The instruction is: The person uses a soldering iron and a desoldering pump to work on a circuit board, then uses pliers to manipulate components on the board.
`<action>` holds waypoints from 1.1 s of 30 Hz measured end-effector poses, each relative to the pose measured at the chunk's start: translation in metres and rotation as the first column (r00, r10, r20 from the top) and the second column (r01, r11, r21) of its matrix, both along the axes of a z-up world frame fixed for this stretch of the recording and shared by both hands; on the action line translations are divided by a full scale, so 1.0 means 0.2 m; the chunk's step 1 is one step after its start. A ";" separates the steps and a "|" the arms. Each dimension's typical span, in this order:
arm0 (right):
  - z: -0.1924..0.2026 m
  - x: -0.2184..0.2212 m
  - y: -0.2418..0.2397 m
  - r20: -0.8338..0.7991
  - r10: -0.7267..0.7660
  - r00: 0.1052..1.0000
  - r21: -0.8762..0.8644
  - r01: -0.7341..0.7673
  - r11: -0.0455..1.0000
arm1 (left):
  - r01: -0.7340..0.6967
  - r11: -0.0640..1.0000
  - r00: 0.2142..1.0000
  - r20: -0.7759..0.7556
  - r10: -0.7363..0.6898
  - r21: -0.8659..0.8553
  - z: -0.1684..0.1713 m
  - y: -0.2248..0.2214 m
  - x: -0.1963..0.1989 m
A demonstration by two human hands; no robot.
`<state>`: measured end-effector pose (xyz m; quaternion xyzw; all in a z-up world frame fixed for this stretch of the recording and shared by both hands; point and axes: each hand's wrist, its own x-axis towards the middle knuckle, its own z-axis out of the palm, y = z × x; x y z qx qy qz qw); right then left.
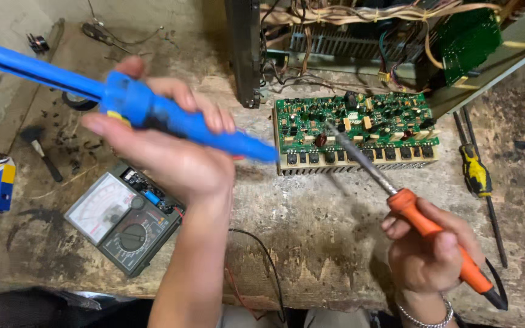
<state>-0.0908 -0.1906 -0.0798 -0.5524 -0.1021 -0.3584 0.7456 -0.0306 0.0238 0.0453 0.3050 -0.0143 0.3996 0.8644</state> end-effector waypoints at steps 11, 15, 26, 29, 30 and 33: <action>0.39 -0.14 -0.18 -0.218 0.564 0.796 0.127 -0.550 0.826 | 0.661 -0.661 0.435 -0.899 -0.050 0.356 -0.35 -0.14 -0.62; 0.35 -0.21 -0.07 -0.256 0.571 0.780 -0.209 -0.621 0.755 | 0.575 -0.578 0.739 -0.670 0.063 0.579 -0.48 -0.28 -0.73; 0.27 -0.26 0.05 -0.277 0.508 0.816 -0.212 -0.568 0.795 | 0.459 -0.506 0.887 -0.408 0.215 0.730 -0.51 -0.40 -0.75; 0.28 -0.17 -0.03 -0.162 0.516 0.841 -0.054 -0.530 0.846 | 0.672 -0.542 0.649 -0.753 0.106 0.504 -0.38 -0.26 -0.65; 0.27 -0.14 -0.07 -0.192 0.456 0.869 -0.057 -0.474 0.879 | 0.752 -0.583 0.409 -0.911 0.049 0.307 -0.30 -0.20 -0.61; 0.30 0.00 -0.17 -0.102 0.279 0.955 -0.364 -0.297 0.883 | 0.911 -0.339 0.285 -0.953 0.105 0.235 0.00 -0.07 -0.52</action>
